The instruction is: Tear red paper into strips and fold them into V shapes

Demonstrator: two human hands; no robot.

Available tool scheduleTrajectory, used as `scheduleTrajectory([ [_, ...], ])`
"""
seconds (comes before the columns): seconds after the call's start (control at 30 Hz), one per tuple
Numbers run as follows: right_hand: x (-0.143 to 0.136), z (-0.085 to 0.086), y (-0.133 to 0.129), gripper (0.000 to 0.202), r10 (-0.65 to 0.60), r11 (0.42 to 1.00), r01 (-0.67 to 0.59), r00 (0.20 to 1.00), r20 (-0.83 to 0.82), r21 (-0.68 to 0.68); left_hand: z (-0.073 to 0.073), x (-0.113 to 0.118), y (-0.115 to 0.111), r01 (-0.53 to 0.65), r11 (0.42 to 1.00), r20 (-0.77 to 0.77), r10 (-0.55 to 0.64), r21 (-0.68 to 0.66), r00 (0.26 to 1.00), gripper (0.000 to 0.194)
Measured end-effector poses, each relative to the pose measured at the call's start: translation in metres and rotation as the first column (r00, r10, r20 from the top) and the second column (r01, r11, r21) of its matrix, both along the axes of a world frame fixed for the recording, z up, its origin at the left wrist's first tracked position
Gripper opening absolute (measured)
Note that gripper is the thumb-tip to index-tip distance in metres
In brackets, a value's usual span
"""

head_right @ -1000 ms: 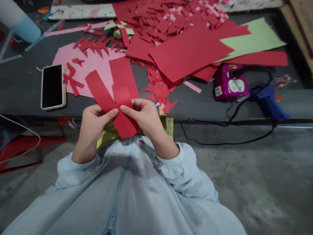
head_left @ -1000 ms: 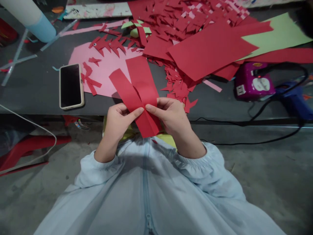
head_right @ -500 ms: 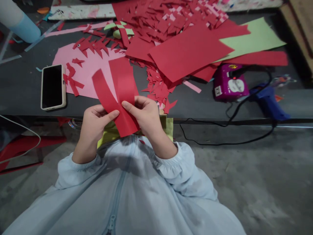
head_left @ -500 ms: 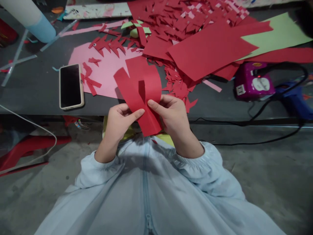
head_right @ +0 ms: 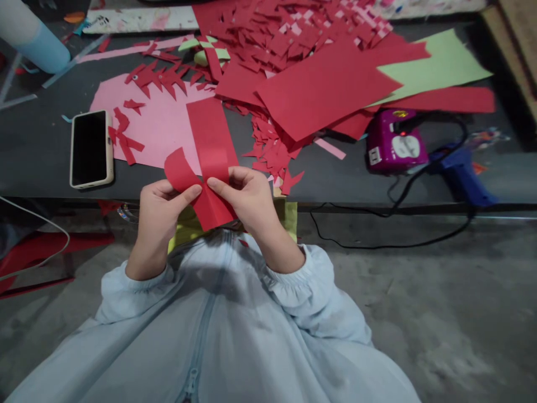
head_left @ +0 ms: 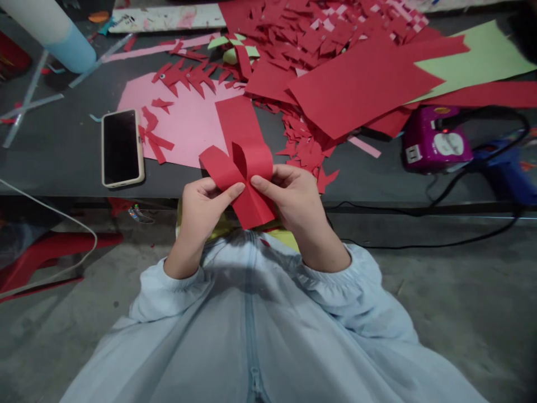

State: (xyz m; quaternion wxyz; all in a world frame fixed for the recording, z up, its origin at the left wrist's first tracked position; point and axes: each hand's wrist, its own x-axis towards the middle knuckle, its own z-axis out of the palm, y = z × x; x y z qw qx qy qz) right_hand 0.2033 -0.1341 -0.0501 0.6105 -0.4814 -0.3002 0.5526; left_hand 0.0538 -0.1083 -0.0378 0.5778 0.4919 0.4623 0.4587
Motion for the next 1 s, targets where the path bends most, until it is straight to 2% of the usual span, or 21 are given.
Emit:
scheduleTrajectory([
  [0.13, 0.0011, 0.0043, 0.0011, 0.027, -0.045, 0.999, 0.045, 0.999, -0.003, 0.003, -0.0037, -0.0002, 0.0014, -0.055, 0.995, 0.017, 0.054, 0.081, 0.998, 0.015],
  [0.3, 0.0057, 0.0074, 0.0003, 0.033, 0.097, 0.990, -0.098, 0.995, -0.017, -0.099, -0.0049, -0.0024, 0.0044, -0.096, 0.986, -0.006, 0.097, 0.134, 0.995, 0.016],
  [0.37, 0.0072, 0.0066, 0.0001, 0.032, 0.089, 0.993, -0.089, 0.996, -0.010, -0.073, -0.0033, -0.0027, 0.0044, -0.065, 0.992, -0.003, 0.066, 0.111, 0.998, 0.020],
  [0.5, 0.0084, 0.0058, 0.0006, 0.028, 0.045, 0.999, -0.045, 0.999, 0.011, 0.007, -0.0019, -0.0030, 0.0034, 0.089, 0.996, 0.014, -0.089, -0.002, 0.996, 0.027],
  [0.57, 0.0087, 0.0064, 0.0007, 0.026, 0.045, 0.999, -0.045, 0.999, 0.009, 0.014, -0.0021, -0.0030, 0.0030, 0.104, 0.994, 0.008, -0.104, -0.017, 0.995, 0.026],
  [0.73, 0.0084, 0.0075, 0.0004, 0.030, 0.110, 0.992, -0.110, 0.994, -0.007, -0.067, -0.0008, -0.0016, 0.0025, 0.055, 0.999, -0.016, -0.055, 0.000, 0.998, 0.026],
  [1.0, 0.0012, 0.0014, -0.0007, 0.028, 0.018, 1.000, -0.019, 0.999, -0.046, -0.018, -0.0019, 0.0019, -0.0002, -0.024, 0.998, -0.029, 0.025, 0.057, 0.999, 0.019],
])
